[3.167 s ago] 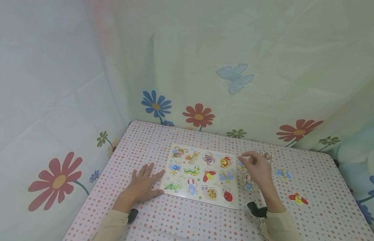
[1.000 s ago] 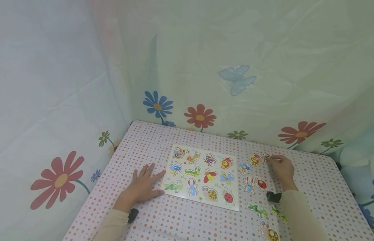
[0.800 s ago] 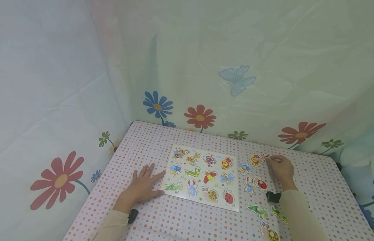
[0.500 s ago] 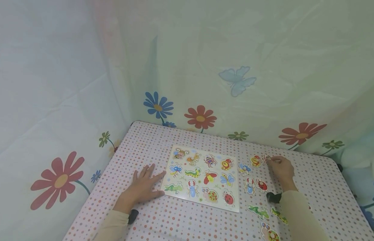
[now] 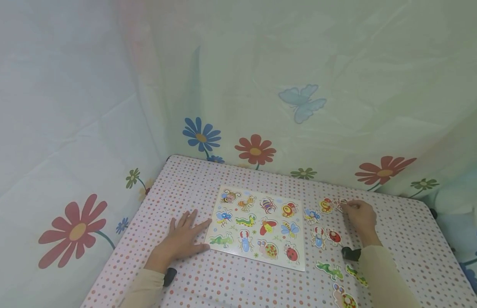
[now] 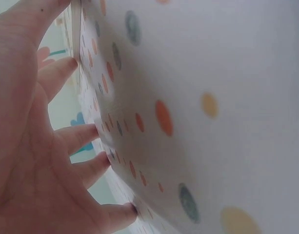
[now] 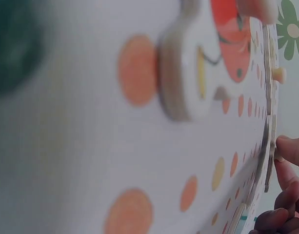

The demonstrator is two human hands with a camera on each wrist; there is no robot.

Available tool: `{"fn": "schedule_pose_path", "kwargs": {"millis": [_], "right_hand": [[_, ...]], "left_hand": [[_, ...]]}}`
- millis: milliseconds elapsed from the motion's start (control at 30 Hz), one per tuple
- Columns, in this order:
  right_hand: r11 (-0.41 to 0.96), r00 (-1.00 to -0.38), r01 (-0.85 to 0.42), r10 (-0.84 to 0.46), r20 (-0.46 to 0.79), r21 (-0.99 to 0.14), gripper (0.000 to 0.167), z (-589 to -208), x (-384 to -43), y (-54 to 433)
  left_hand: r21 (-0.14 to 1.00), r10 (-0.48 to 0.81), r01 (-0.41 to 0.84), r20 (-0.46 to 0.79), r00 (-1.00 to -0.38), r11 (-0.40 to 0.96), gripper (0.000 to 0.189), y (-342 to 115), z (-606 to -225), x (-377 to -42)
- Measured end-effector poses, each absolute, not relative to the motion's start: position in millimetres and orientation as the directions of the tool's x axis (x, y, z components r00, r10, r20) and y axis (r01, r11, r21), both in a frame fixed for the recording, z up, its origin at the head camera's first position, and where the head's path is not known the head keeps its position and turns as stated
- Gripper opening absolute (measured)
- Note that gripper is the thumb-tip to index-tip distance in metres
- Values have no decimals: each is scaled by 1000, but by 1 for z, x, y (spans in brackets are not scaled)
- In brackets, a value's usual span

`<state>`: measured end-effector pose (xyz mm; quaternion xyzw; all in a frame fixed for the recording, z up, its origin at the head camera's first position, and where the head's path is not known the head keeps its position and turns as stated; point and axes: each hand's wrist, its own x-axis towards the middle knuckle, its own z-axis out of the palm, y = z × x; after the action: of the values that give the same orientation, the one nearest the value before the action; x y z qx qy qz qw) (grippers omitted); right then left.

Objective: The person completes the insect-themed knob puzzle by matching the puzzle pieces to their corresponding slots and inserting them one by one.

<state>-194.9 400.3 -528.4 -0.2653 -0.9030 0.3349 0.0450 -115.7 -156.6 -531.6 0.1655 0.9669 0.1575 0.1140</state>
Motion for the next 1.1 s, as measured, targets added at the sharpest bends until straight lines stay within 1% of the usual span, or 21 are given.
{"fn": "schedule_pose_path", "kwargs": {"millis": [333, 500, 867, 1100], "right_hand": [[630, -862, 445, 494, -113, -636, 45, -523, -190, 398], [640, -875, 429, 470, -118, -638, 47, -520, -187, 393], [685, -937, 310, 339, -88, -659, 50, -516, -182, 376], [699, -974, 193, 224, -46, -689, 49, -505, -183, 356]], "left_hand": [[343, 353, 281, -170, -920, 896, 78, -156, -530, -116], [341, 351, 278, -173, -920, 898, 78, -156, -530, -115], [349, 354, 279, -172, -919, 895, 78, -156, -531, -115], [343, 352, 280, -170, -920, 897, 78, -156, -531, -116]]}}
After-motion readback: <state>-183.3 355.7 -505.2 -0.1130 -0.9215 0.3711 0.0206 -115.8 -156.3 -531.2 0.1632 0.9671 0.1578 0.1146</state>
